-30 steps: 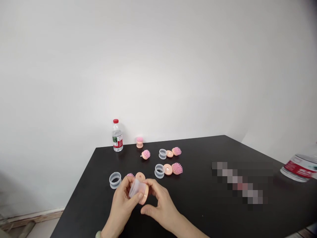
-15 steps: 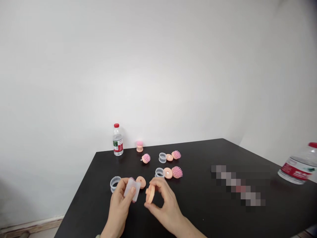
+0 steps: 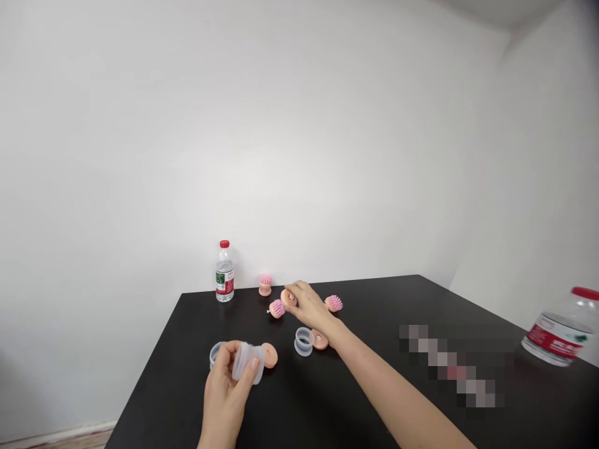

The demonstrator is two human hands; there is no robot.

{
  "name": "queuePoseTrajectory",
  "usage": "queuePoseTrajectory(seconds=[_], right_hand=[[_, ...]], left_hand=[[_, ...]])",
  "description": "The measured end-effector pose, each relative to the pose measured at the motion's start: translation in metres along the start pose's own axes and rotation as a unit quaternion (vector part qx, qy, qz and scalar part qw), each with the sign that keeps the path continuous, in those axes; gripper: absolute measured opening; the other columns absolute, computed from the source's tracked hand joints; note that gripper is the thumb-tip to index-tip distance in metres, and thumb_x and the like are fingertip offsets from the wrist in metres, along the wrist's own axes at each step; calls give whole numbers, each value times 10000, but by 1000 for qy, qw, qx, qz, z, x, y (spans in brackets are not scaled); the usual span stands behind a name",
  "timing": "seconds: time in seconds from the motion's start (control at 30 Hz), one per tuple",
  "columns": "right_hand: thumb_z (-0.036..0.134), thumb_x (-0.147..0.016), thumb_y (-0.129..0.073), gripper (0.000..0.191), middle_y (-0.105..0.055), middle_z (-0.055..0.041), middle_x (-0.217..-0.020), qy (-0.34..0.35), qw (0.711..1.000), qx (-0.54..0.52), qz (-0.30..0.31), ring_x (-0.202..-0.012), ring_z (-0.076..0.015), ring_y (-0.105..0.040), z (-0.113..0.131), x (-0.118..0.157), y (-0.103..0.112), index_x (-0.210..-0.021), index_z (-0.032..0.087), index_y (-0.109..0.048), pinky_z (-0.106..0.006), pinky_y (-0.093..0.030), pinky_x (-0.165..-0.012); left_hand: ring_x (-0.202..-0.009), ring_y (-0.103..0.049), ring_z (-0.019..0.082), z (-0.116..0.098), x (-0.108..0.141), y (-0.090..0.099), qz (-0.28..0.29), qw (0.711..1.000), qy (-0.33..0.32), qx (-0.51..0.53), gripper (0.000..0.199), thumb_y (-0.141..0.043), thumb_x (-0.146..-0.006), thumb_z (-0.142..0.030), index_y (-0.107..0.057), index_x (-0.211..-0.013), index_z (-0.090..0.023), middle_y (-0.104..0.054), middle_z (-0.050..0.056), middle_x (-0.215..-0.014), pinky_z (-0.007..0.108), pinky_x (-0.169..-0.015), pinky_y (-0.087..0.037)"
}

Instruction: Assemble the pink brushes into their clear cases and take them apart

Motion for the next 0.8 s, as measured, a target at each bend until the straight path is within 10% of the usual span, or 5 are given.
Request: queuePoseTrajectory(seconds=[0.43, 0.8], right_hand=[[358, -906, -679, 225, -669, -75, -1147, 75, 963, 123, 227, -1127, -250, -597, 24, -62, -119, -985, 148, -678, -478, -449, -996], [295, -561, -935, 559, -657, -155, -1209, 56, 977, 55, 200, -1260, -381, -511, 21, -64, -108, -1064, 164, -731, -455, -412, -1035]], left_hand=[[-675, -594, 215, -7, -3, 8, -41, 999, -6, -25, 487, -697, -705, -647, -609, -898, -208, -637, 15, -768, 332, -649, -461], [-959, -659, 281, 15, -12, 6, -14, 1000, -23, -8, 470, -762, -701, -512, -632, -1030, -202, -641, 84, -1045, 387, -810, -525]])
Point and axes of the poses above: each hand's wrist, its own x-axis away from the middle knuckle, its own y-axis out of the back of the hand, z = x × y, the point moved 8 cm from there along -x, towards the middle knuckle
